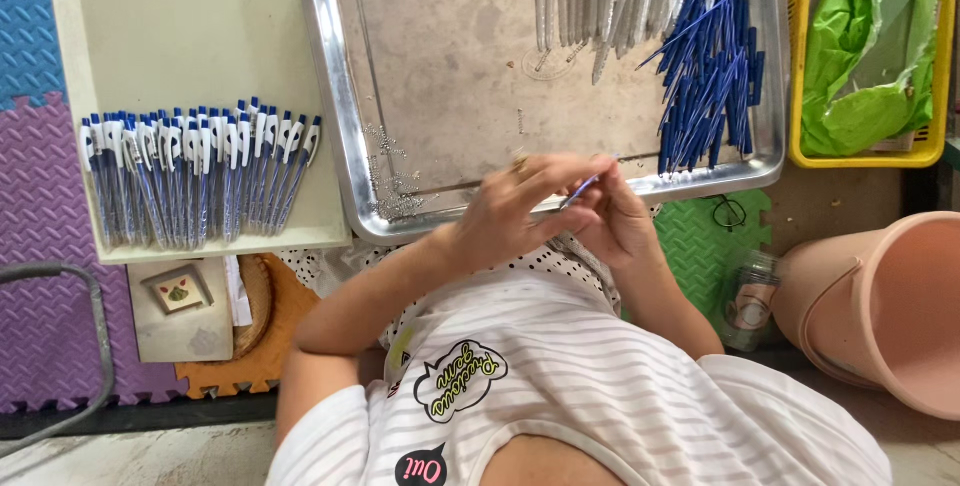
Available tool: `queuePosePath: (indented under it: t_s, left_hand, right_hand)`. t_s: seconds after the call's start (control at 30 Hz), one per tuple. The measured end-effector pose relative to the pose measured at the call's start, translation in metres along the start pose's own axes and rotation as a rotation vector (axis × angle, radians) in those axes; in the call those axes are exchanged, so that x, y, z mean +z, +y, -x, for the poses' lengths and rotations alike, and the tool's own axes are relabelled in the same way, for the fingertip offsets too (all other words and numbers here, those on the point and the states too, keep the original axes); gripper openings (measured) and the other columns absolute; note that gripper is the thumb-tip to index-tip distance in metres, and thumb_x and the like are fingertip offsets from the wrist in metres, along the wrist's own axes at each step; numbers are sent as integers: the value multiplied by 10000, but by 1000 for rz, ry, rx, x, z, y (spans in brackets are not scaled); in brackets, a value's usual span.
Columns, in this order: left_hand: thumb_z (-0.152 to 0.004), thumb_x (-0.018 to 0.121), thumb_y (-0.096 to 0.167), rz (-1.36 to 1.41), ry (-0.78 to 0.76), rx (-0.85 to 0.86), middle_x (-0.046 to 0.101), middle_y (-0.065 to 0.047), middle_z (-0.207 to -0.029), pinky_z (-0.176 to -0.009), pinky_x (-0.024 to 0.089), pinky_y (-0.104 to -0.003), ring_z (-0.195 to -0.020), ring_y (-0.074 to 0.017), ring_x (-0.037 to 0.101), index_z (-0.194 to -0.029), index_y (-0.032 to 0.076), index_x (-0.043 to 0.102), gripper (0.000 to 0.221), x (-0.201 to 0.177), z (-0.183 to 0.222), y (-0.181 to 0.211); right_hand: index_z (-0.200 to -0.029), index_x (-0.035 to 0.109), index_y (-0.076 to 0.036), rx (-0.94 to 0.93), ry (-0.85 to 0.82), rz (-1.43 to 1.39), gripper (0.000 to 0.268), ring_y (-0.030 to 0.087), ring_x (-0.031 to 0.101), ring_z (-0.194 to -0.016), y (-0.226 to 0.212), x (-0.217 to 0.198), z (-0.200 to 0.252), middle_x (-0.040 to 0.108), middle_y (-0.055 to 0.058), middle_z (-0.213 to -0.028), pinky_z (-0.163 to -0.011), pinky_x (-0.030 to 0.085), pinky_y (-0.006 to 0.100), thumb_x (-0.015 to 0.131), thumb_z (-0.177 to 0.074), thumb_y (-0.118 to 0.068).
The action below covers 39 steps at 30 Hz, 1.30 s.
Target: The person inserts blue ink refills into white pen barrels and attaches blue caps by hand while working over a metal tray.
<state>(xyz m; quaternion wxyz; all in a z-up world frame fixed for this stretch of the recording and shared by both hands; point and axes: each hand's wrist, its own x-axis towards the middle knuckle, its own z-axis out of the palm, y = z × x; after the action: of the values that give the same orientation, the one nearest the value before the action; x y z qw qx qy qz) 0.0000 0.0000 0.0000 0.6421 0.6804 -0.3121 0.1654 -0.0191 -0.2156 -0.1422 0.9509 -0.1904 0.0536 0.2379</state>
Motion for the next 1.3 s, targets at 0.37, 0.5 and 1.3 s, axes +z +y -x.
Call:
queuePosePath:
  t_s: [0.37, 0.5, 1.3]
  left_hand:
    - [-946, 797, 28, -631, -108, -160, 656, -183, -1128, -578, 651, -185, -716, -175, 702, -1304, 88, 526, 453, 76, -71, -199]
    - [-781, 686, -232, -938, -289, -488, 561, -202, -1344, -567, 695, -314, -734, -283, 718, -1443, 133, 444, 794, 104, -94, -210]
    - [-931, 715, -90, 628, -79, -698, 744, -179, -1084, -789, 677, -353, -913, -241, 789, -1539, -19, 495, 651, -101, 125, 12]
  right_hand:
    - [-1178, 722, -171, -133, 14, -190, 161, 38, 525, -763, -72, 22, 17, 640, -48, -1018, -820, 457, 224, 603, -1156, -278]
    - [-1188, 707, -141, -157, 11, -192, 183, 54, 533, -770, -72, 22, 23, 656, -28, -1026, -808, 462, 230, 574, -1167, -265]
    - [-1223, 574, -65, -255, -12, 438, 228, 205, 622, -826, -21, 103, -29, 594, 172, -973, -874, 542, 333, 473, -1162, -260]
